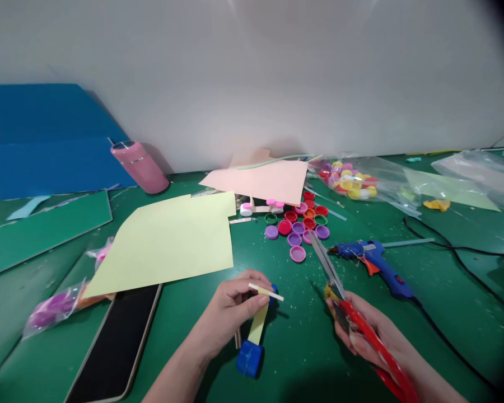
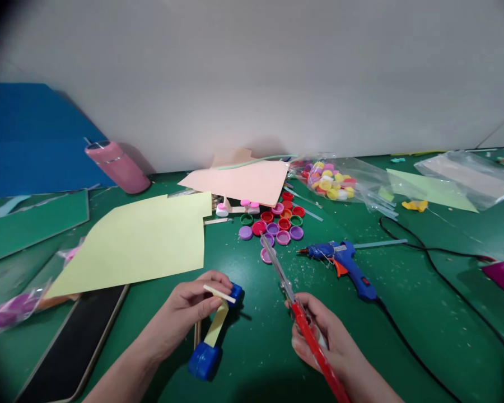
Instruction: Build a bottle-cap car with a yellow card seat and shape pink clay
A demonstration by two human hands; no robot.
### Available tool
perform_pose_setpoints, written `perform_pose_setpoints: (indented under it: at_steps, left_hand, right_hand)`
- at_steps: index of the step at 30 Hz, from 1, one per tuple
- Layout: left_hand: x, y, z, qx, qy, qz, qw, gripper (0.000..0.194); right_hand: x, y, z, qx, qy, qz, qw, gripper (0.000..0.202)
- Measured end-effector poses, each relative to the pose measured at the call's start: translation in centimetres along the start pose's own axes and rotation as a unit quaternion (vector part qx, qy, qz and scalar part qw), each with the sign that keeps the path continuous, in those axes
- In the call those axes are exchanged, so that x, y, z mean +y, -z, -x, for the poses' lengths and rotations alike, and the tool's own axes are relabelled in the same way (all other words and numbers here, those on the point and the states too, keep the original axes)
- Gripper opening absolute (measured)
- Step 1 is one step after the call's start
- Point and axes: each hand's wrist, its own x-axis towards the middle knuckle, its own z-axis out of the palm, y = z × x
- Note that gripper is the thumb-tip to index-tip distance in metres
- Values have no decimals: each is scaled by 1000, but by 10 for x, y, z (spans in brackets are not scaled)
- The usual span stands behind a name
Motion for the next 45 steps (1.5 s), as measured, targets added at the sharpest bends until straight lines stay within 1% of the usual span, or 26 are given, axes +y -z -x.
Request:
perform_pose_setpoints:
  at_steps: [5,9,11,16,19,21,23,25,27,28,29,30,32,34,35,37,40,42,45]
  left_hand:
    - [0,1,-1,-2,-14,-36,999,11]
    - [-2,-1,0,13,-31,-27,999,12]
    - [-3,-3,1,22,-40,-22,999,12]
    - [-4,-4,3,41,-64,-26,997,11]
    - [-6,-2,4,56,-80,-24,995,13]
    - [-7,-2,5,61,-85,-26,994,12]
    - [-7,-2,6,64,-82,-23,994,11]
    - [-7,-3,7,67,-73,-15,995,10]
    - [-6,-4,7,72,-63,-9,995,10]
    - [-6,-4,7,76,-60,-9,995,11]
    - [-5,-4,7,80,-58,-10,995,13]
    - [-5,-4,6,83,-57,-14,995,13]
    - [-5,-4,5,85,-55,-22,995,15]
    - [-5,-4,4,89,-44,-37,994,16]
    - [-5,-4,4,91,-36,-47,994,17]
    - [-5,-5,3,96,-27,-62,993,19]
    - [-3,-5,3,99,-28,-66,992,19]
    - [-2,-6,3,102,-22,-62,993,19]
    - [-1,-6,3,107,-8,-59,992,23]
  right_hand:
    - [-2,0,-2,0,-11,2,1000,57]
    - [-1,-2,-2,6,-23,-12,1000,56]
    - [0,-3,-1,6,-53,-23,998,54]
    - [5,-6,5,20,-140,-55,988,38]
    - [6,-7,12,12,-184,-63,981,33]
    - [3,-9,19,9,-174,-29,984,27]
    - [-3,-10,25,24,-124,37,991,27]
    - [-9,-11,29,45,-77,102,991,37]
    - [-14,-9,28,61,-56,164,983,46]
    - [-15,-7,27,64,-39,211,975,49]
    - [-16,-4,25,67,-15,272,960,51]
    - [-17,-1,24,72,17,343,937,52]
    - [-18,6,22,88,81,481,868,54]
    - [-20,12,21,105,115,575,803,52]
    - [-21,14,20,109,125,605,778,51]
    - [-24,16,18,116,142,644,743,49]
    - [-29,17,14,128,158,671,713,51]
    - [-32,17,10,126,156,678,707,50]
    - [-36,17,8,116,143,682,708,49]
